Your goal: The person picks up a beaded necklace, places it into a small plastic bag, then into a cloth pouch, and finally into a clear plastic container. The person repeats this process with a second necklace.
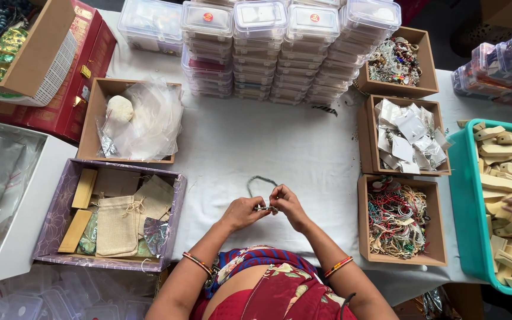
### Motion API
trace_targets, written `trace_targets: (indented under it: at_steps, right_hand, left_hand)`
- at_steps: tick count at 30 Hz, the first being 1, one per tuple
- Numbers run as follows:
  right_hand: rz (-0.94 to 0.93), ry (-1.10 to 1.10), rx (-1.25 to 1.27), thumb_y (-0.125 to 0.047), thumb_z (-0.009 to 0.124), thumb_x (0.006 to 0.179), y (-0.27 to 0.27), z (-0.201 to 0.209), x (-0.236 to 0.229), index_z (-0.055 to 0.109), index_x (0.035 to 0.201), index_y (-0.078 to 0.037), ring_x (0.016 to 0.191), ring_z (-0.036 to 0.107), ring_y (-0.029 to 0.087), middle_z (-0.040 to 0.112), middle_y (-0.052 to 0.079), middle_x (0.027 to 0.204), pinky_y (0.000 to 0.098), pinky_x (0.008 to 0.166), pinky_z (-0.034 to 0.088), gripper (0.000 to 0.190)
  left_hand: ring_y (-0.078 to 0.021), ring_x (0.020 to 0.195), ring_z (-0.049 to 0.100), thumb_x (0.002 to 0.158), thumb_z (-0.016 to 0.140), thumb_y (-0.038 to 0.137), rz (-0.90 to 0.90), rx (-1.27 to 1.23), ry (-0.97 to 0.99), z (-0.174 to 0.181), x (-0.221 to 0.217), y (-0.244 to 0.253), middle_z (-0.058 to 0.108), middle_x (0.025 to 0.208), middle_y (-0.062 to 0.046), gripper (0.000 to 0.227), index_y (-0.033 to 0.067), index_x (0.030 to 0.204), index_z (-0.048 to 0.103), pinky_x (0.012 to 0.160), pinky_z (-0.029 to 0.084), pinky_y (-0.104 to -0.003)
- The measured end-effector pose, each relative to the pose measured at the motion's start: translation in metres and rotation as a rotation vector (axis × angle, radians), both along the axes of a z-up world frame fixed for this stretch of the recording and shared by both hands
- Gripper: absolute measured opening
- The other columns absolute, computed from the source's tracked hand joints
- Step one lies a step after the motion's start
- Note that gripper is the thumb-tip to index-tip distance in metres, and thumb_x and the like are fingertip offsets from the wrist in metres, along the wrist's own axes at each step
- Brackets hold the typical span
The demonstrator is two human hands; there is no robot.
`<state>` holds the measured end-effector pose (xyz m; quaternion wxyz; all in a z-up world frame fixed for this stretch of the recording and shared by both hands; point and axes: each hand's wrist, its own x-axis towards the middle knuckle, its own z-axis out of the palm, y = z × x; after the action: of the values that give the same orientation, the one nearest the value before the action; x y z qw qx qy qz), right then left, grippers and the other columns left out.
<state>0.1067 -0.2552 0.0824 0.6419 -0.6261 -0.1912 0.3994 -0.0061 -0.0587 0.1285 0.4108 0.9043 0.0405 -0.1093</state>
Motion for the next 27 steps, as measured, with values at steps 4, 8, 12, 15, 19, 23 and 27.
trace_targets:
  at_steps: [4,8,12,15,19,23,27]
  right_hand:
    - [0.049,0.278,-0.013,-0.008,0.075,0.089,-0.007,0.04,0.017,0.06,0.103,-0.008,0.076,0.063,0.013,0.068,0.003,0.091,0.0289,0.066,0.05,0.02]
    - [0.06,0.138,-0.058,-0.004,0.079,0.085,-0.029,0.043,0.042,0.062,0.1,-0.007,0.078,0.064,0.013,0.069,0.005,0.093,0.0301,0.07,0.053,0.023]
    - [-0.025,0.104,-0.072,-0.003,0.078,0.087,-0.036,0.035,0.06,0.066,0.099,-0.004,0.08,0.068,0.015,0.072,0.007,0.09,0.0318,0.074,0.058,0.017]
    - [-0.105,0.028,-0.203,-0.003,0.075,0.087,-0.031,0.007,0.07,0.07,0.101,-0.003,0.085,0.071,0.017,0.074,0.008,0.093,0.0322,0.081,0.06,0.015]
    - [-0.302,-0.441,-0.494,-0.002,0.071,0.089,-0.012,0.0,0.062,0.072,0.113,-0.002,0.101,0.072,0.023,0.072,0.012,0.113,0.0353,0.089,0.059,0.024]
    - [-0.276,-1.003,-0.578,-0.011,0.072,0.09,0.014,0.0,0.031,0.062,0.131,-0.002,0.124,0.06,0.031,0.057,0.014,0.141,0.0414,0.104,0.049,0.043]
    - [0.293,-1.36,-0.695,-0.053,0.053,0.098,0.03,0.006,-0.002,0.027,0.159,-0.009,0.155,0.018,0.027,0.02,0.012,0.168,0.0459,0.126,0.009,0.08]
  left_hand:
    - [-0.008,0.065,0.064,0.096,0.078,0.023,0.309,-0.584,-0.13,-0.06,0.01,0.025,0.07,0.076,0.001,0.02,0.0043,0.095,0.071,0.059,0.053,-0.027]
    - [-0.0038,0.067,0.052,0.093,0.076,0.017,0.426,-0.745,-0.174,-0.04,0.012,0.065,0.06,0.077,0.004,0.015,0.008,0.104,0.072,0.059,0.051,-0.022]
    - [-0.004,0.07,0.059,0.093,0.074,0.018,0.477,-0.825,-0.077,-0.025,0.012,0.075,0.059,0.082,0.003,0.019,0.0097,0.11,0.071,0.063,0.056,-0.023]
    - [-0.0072,0.068,0.063,0.092,0.075,0.017,0.536,-0.699,0.009,-0.031,0.02,0.069,0.061,0.083,0.0,0.02,0.0058,0.108,0.071,0.063,0.059,-0.025]
    - [-0.0175,0.082,0.073,0.085,0.077,0.015,0.687,-0.435,-0.005,-0.034,0.032,0.051,0.064,0.106,-0.002,0.03,0.0046,0.113,0.069,0.072,0.063,-0.032]
    - [-0.0302,0.117,0.059,0.084,0.08,0.021,0.607,0.187,-0.321,-0.047,0.021,0.023,0.058,0.128,-0.014,0.048,0.0074,0.128,0.064,0.101,0.052,-0.043]
    - [-0.025,0.15,0.031,0.097,0.055,0.053,0.172,0.471,-0.31,-0.081,0.008,0.007,0.034,0.161,-0.008,0.068,0.0136,0.151,0.044,0.122,0.022,-0.048]
